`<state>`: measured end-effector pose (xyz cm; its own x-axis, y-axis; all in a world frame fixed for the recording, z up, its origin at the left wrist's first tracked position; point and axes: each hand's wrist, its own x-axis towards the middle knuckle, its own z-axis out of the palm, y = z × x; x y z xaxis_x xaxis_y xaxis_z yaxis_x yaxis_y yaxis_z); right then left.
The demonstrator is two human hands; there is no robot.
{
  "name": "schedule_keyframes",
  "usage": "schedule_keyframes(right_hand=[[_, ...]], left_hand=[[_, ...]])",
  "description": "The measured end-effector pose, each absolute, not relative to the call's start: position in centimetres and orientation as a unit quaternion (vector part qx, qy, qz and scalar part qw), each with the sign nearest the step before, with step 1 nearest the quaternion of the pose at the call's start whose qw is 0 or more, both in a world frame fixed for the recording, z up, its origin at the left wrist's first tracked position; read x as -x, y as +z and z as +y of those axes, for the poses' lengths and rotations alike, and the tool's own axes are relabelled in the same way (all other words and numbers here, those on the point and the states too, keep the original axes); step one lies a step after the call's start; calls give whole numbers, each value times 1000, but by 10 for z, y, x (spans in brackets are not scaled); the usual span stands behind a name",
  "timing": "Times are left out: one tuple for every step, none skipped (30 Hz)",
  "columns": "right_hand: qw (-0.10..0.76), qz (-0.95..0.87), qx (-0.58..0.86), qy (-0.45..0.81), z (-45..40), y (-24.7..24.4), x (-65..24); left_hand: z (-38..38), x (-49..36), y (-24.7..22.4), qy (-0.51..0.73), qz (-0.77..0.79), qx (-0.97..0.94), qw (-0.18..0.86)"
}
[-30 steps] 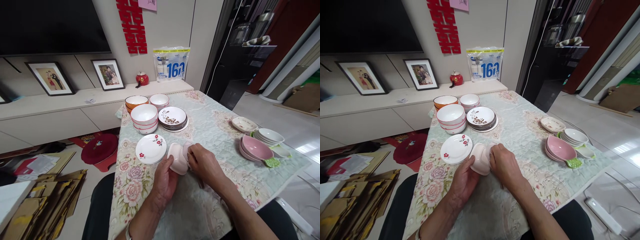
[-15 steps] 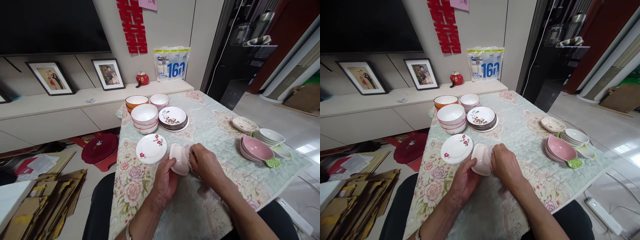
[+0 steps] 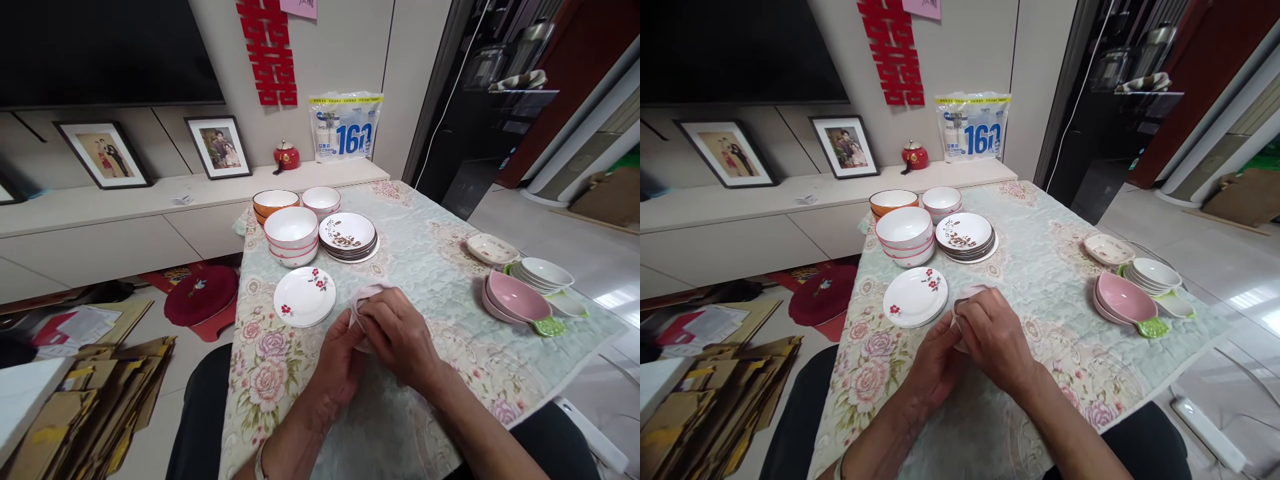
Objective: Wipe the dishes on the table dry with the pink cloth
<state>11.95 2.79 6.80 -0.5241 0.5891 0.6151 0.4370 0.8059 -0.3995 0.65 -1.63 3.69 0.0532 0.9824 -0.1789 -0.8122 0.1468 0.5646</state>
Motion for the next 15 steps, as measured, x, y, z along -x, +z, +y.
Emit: schedule_keyframes(right_hand=[[398, -858, 311, 96, 30, 68, -121], [410, -844, 331, 98, 34, 67, -124], [421, -827, 357, 107, 38, 65, -127], [430, -807, 384, 125, 43, 62, -131], [438, -784, 413, 151, 49, 59, -135], [436, -762, 442, 185, 54, 55, -139], [426, -743, 465, 223, 59, 52, -143], [418, -728, 482, 251, 63, 49, -146], [410, -719, 492, 270, 64, 48, -148], [405, -716, 497, 275, 64, 49, -149], [404, -721, 495, 267, 62, 51, -149], [405, -732, 487, 250, 58, 55, -147], [407, -748, 473, 227, 53, 59, -144], [408, -766, 453, 205, 48, 64, -141], [410, -784, 427, 190, 42, 69, -138]], left_hand=[[-17, -7, 37, 632, 271, -173, 705], [-17, -7, 36, 629, 273, -188, 703], [-18, -8, 35, 624, 273, -202, 703], [-18, -8, 35, 619, 274, -215, 704], [-19, -8, 34, 616, 276, -225, 703], [-19, -9, 33, 613, 278, -232, 702], [-19, -9, 33, 612, 284, -238, 698], [-19, -9, 33, 612, 290, -241, 695], [-19, -9, 33, 612, 294, -243, 693], [-19, -8, 34, 611, 297, -246, 692], [-19, -8, 34, 609, 298, -248, 692], [-19, -7, 35, 607, 298, -251, 693], [-19, -7, 35, 604, 297, -254, 695], [-20, -6, 35, 602, 294, -258, 696], [-21, -6, 35, 600, 291, -263, 697]])
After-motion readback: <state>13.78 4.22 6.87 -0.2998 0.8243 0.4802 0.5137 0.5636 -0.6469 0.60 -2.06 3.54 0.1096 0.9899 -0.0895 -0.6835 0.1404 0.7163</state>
